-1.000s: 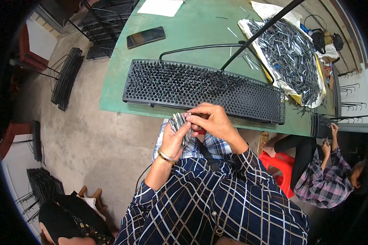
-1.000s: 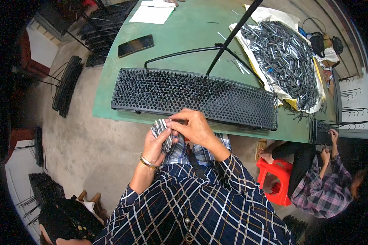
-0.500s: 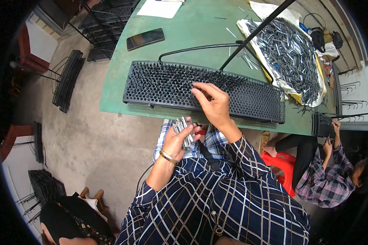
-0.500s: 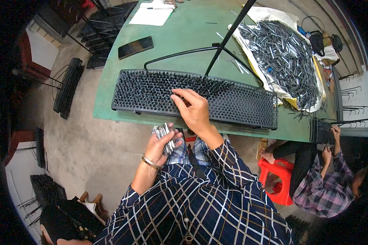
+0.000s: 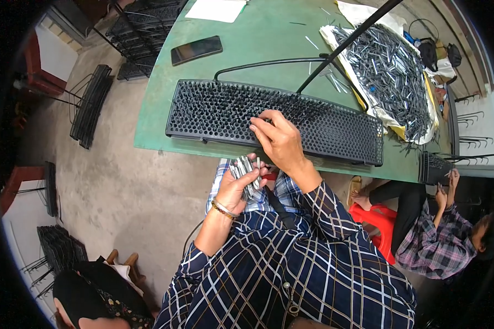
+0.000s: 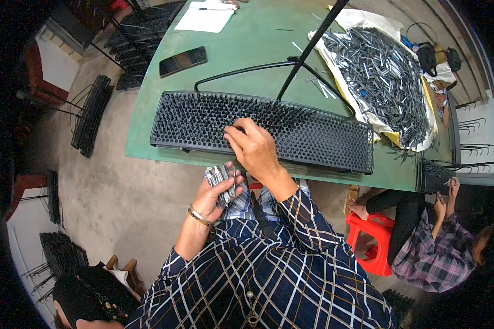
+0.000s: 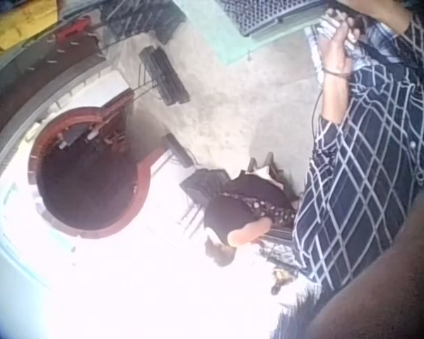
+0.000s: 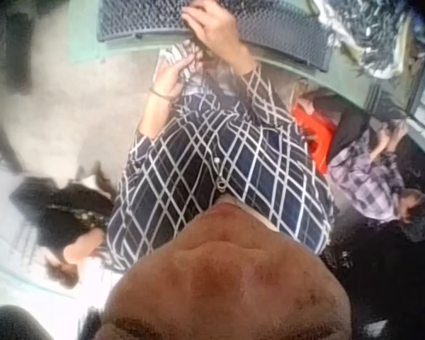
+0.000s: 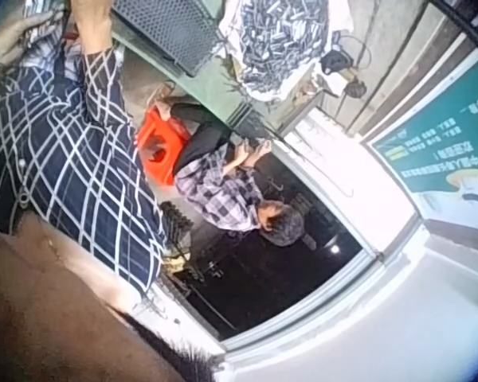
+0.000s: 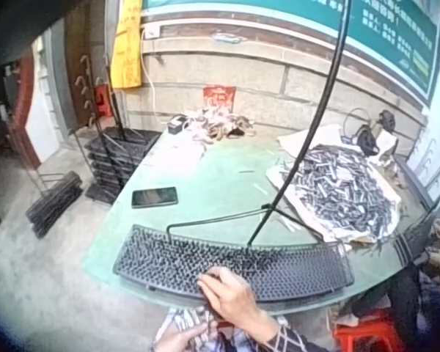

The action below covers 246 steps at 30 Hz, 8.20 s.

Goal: Picking up small metal pins from a pile and inserting them into a perforated black tray.

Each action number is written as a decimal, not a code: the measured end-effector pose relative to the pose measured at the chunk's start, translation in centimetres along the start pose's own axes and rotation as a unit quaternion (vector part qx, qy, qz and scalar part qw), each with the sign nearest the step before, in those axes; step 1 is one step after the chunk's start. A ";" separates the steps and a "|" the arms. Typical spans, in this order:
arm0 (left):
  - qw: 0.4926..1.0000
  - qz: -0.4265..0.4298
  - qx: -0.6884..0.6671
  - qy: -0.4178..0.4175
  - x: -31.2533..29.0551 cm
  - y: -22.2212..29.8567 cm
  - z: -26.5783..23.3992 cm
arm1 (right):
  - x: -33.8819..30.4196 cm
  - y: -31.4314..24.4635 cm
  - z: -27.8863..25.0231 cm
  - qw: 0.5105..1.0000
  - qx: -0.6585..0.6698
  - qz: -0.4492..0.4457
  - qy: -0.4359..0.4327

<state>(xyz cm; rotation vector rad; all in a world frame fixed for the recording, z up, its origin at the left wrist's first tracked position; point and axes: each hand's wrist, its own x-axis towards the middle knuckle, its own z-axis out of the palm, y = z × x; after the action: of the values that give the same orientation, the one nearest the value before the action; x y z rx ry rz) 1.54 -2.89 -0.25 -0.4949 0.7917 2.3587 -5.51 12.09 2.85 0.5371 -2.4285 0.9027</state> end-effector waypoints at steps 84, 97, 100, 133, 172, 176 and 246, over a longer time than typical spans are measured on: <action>0.995 0.069 0.071 0.009 -0.2 0.5 -0.4 | -0.2 -1.0 1.3 0.987 -0.010 -0.124 -0.098; 0.997 0.056 0.044 0.033 -0.1 0.4 -1.2 | -0.4 -1.7 0.9 0.989 -0.017 -0.107 -0.098; 0.997 0.048 0.042 0.039 -0.1 0.1 -1.2 | 0.5 -1.6 0.8 0.996 0.012 -0.050 -0.076; 0.997 0.017 0.062 0.035 0.5 -0.2 0.5 | 0.6 -0.8 0.8 0.957 0.208 0.200 0.024; 0.996 0.029 0.075 0.046 0.3 -0.4 2.4 | -1.5 -1.0 -3.8 0.855 0.328 0.385 -0.114; 0.996 0.020 0.087 0.009 1.4 -0.8 1.3 | -0.2 -0.9 -2.7 0.929 0.241 0.276 0.045; 0.988 -0.059 0.136 -0.037 0.9 -1.0 1.9 | -2.4 2.0 -1.4 0.991 0.069 0.086 0.077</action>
<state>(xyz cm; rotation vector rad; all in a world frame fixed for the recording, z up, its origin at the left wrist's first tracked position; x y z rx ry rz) 1.22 -0.59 0.31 -0.3269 1.0022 2.1055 -4.15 14.91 1.44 0.2959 -2.3098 1.1468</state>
